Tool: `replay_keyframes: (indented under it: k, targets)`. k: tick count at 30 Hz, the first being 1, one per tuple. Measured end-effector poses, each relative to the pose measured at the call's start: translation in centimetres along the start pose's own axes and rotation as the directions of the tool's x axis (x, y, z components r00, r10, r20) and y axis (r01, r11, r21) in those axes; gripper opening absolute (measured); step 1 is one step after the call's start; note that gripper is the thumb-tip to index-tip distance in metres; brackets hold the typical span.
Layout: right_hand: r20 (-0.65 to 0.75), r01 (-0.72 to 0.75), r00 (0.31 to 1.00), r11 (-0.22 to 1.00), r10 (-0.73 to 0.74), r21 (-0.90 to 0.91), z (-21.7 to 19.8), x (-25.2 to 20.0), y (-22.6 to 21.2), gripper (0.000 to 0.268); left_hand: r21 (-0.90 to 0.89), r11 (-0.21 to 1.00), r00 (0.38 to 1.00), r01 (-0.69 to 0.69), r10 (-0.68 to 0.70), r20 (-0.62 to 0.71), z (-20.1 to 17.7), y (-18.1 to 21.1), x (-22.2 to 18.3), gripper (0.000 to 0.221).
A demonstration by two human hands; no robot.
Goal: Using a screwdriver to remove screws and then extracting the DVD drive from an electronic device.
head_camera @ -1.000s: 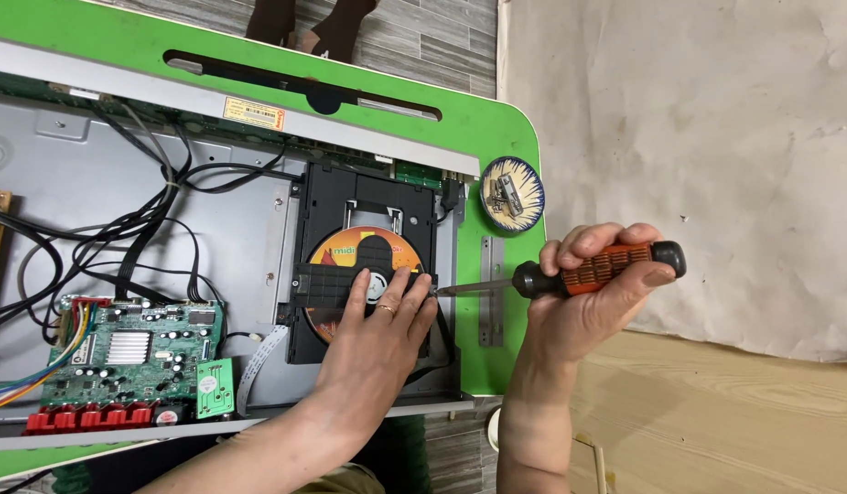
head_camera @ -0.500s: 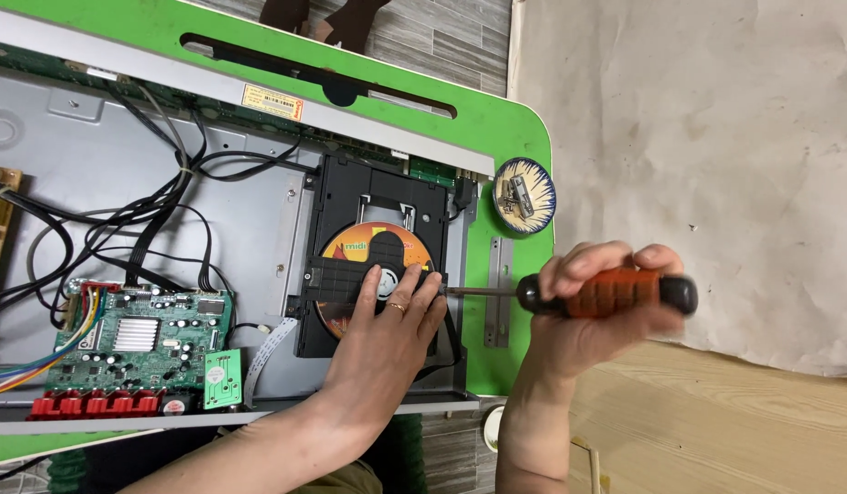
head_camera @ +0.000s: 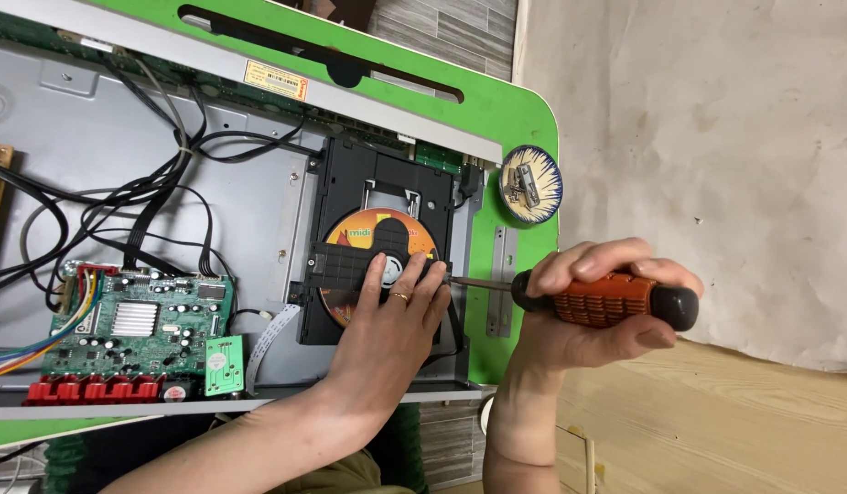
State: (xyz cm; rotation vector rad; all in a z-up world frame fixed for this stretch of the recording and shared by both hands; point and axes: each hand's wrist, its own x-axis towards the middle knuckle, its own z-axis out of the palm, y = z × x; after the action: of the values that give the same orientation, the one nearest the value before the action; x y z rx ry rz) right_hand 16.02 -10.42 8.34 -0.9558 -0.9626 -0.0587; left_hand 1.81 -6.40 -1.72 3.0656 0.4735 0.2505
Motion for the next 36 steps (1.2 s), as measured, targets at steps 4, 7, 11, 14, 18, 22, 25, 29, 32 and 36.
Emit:
replay_keyframes:
  k: [4,7,11,14,18,22,25,29,32,36]
  targets:
    - [-0.028,0.010,1.000,1.000,-0.010,0.025,-1.0,-0.1,0.3,0.046,0.001,1.000,1.000,-0.003,0.003,0.013,0.1,0.1,0.0,0.064]
    - [-0.015,0.015,1.000,0.998,-0.014,0.063,-2.4,-0.4,0.9,0.042,-0.003,1.000,1.000,0.005,-0.005,-0.023,0.2,0.1,0.0,0.061]
    - [-0.040,0.109,0.994,0.993,-0.106,0.054,-4.5,-1.2,2.0,0.041,-0.022,1.000,1.000,0.004,-0.004,0.003,0.0,0.1,0.1,0.063]
    - [-0.020,0.148,0.989,0.988,-0.149,-0.047,-2.7,-1.1,1.4,0.034,-0.017,1.000,1.000,-0.002,0.002,0.013,0.0,0.0,0.0,0.063]
    - [-0.122,0.027,0.990,0.955,-0.066,-0.294,-0.8,-1.2,-0.2,0.025,0.002,1.000,1.000,0.006,-0.006,-0.009,-0.2,0.0,-0.1,0.063]
    - [-0.125,0.033,0.991,0.987,-0.053,-0.156,-2.3,-1.0,0.3,0.028,-0.022,0.999,0.998,0.026,-0.027,-0.058,0.0,0.1,0.0,0.055]
    - [-0.066,0.100,0.992,0.992,-0.105,-0.076,-3.4,-1.0,0.8,0.023,-0.012,1.000,0.999,0.023,-0.023,-0.024,-0.2,0.1,0.1,0.057]
    - [0.157,0.005,0.987,0.996,-0.019,0.088,-4.3,-0.1,0.1,0.036,-0.010,1.000,1.000,0.014,-0.014,-0.008,0.1,0.3,0.1,0.057]
    - [0.309,-0.054,0.951,0.987,0.005,0.150,-2.9,0.7,-0.4,0.039,-0.026,0.999,0.999,0.025,-0.026,-0.026,0.4,0.4,0.1,0.055]
    - [0.497,-0.220,0.865,0.942,0.069,0.253,-1.7,2.2,-0.4,0.027,-0.040,0.999,0.996,0.036,-0.039,-0.085,0.3,0.3,0.1,0.051]
